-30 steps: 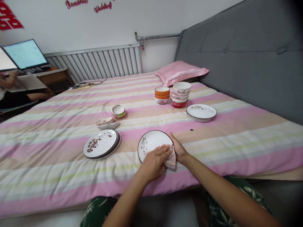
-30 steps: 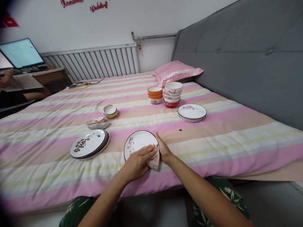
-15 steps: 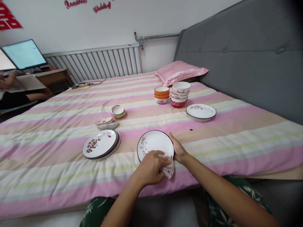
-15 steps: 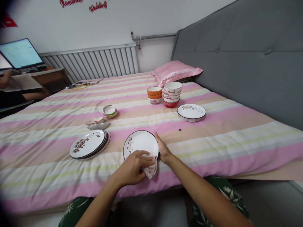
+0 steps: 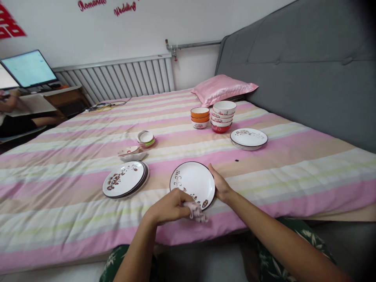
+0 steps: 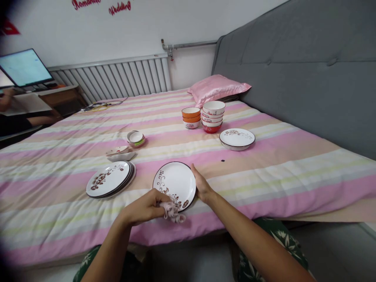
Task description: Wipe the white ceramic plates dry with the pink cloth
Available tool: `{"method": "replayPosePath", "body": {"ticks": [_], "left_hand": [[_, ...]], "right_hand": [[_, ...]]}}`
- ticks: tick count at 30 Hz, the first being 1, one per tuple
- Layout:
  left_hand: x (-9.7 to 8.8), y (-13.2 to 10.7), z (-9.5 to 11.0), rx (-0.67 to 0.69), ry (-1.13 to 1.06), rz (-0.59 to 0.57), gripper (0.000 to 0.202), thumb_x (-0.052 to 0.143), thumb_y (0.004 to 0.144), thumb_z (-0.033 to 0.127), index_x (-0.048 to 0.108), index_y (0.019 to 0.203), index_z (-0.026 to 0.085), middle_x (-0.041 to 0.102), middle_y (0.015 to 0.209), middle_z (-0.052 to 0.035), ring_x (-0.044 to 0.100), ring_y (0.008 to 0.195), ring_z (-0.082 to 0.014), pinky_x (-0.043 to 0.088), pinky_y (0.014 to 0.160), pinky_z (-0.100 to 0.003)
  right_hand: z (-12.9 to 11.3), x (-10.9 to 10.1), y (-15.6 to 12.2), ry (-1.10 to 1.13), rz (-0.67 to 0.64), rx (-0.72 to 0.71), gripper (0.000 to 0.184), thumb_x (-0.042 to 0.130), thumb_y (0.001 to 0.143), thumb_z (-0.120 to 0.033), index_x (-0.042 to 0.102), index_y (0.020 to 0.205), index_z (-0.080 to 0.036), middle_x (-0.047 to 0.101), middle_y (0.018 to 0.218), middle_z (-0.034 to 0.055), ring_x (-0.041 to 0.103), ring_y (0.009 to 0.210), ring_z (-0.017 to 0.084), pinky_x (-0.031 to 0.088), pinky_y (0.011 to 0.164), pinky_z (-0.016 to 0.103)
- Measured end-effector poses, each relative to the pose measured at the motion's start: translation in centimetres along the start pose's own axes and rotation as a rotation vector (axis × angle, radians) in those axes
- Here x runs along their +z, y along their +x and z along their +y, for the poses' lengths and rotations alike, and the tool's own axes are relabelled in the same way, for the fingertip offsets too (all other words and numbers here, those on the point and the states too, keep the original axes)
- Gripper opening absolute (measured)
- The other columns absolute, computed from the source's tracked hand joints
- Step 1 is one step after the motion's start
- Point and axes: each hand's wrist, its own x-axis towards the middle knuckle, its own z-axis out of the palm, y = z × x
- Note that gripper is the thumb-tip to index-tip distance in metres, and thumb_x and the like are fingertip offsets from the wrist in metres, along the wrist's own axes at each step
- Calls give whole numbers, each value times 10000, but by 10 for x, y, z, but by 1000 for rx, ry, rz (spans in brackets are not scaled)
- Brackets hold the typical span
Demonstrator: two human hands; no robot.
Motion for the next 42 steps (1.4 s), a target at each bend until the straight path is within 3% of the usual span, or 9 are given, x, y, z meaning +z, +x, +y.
{"method": "replayPosePath", "body": {"ticks": [11,19,21,25,28,31,33,36,42], "left_hand": [[-6,16,-18,39,-16,444,310,455,836,291,581,1082,151,633,983,-56,557,887,-200,418,790,-293],[11,28,-22,59,-570,493,257,516,809,316,552,1004,152,619,872,-36,572,784,-165,446,719,-274],[18,38,-30,67,-438,578,246,495,808,271,564,1011,152,616,886,-46,566,814,-173,446,732,-283],[19,48,-46,40,121,901,199,496,733,137,623,883,168,597,828,-43,543,773,-174,451,716,-301],[13,44,-46,25,293,1095,286,476,751,112,580,1016,143,587,878,-70,548,724,-160,469,690,-304],[10,36,-38,155,468,1277,287,413,810,100,555,1058,129,586,938,-100,558,849,-180,468,764,-327],[15,34,-31,294,553,1211,245,410,833,109,575,1010,151,606,924,-85,563,896,-176,465,802,-320],[33,37,-23,370,682,975,221,463,839,191,582,1023,162,617,1015,-96,560,982,-195,445,882,-340],[71,53,-31,46,954,807,641,472,827,407,327,1336,45,347,1393,-200,254,1311,-330,260,1035,-525]], "right_hand": [[-5,8,-7,10,-42,18,569,361,826,-602,609,1066,-150,684,1015,88,598,1027,241,431,925,403],[-4,5,-2,30,-68,61,594,367,816,-616,618,1049,-131,699,965,93,621,982,236,428,931,393],[-4,5,-2,44,-62,41,560,383,822,-594,622,1041,-137,700,962,88,621,984,229,425,937,380],[-4,6,-3,47,-52,9,535,396,825,-579,612,1072,-156,692,997,80,602,1026,219,405,963,369],[-3,5,-3,40,-43,4,544,397,821,-585,602,1097,-164,681,1033,75,579,1066,217,385,982,372],[-3,4,-2,31,-13,0,544,410,813,-591,602,1099,-171,679,1039,68,575,1073,218,382,985,373],[-3,4,-2,28,-14,14,550,407,811,-596,606,1093,-168,685,1023,69,582,1061,223,391,976,380],[-5,5,-3,49,-57,29,550,390,823,-588,612,1078,-154,690,1004,75,592,1043,224,404,962,380],[-5,6,-3,74,-47,0,513,398,837,-555,607,1082,-155,695,989,68,612,1007,205,416,952,354]]}}
